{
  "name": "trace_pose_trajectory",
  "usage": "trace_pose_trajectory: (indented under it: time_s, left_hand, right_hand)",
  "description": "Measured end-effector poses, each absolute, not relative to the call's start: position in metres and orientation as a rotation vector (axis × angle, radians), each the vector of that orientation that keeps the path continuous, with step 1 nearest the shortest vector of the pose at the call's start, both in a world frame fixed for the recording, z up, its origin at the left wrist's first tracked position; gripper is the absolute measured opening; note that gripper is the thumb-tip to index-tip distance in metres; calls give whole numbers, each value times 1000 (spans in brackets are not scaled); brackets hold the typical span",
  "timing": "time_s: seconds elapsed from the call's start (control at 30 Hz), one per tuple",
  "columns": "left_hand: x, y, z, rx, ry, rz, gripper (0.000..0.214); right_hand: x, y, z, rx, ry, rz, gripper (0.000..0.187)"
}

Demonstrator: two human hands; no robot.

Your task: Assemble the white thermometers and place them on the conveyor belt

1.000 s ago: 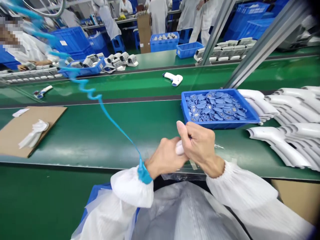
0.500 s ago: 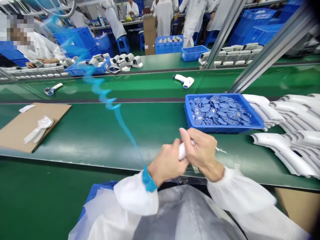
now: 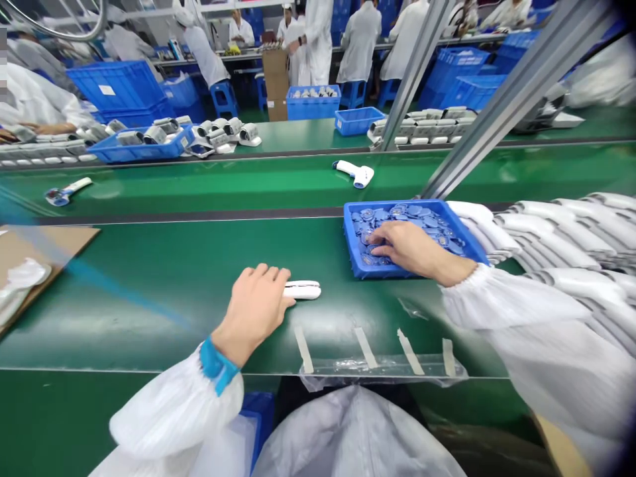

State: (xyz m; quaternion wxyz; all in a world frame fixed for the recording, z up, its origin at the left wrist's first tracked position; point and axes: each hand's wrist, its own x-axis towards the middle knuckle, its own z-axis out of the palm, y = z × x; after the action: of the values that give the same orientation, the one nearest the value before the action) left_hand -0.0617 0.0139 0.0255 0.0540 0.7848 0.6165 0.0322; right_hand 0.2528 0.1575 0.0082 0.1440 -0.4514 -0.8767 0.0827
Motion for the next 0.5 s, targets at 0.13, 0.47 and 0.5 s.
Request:
trace_pose_trajectory:
  time_s: [0.13, 0.47, 0.5]
  left_hand:
    - [-52, 26, 28, 2314, 1916, 159, 18]
    - [-4, 18, 25, 1582, 1425, 748, 37]
    - [-1, 18, 24, 1577, 1404, 735, 37]
  right_hand:
    - [252, 147, 19, -1297, -2472, 211, 18]
    - [187, 55, 35, -1223, -1867, 538, 17]
    - [185, 52, 34, -1210, -1868, 588, 18]
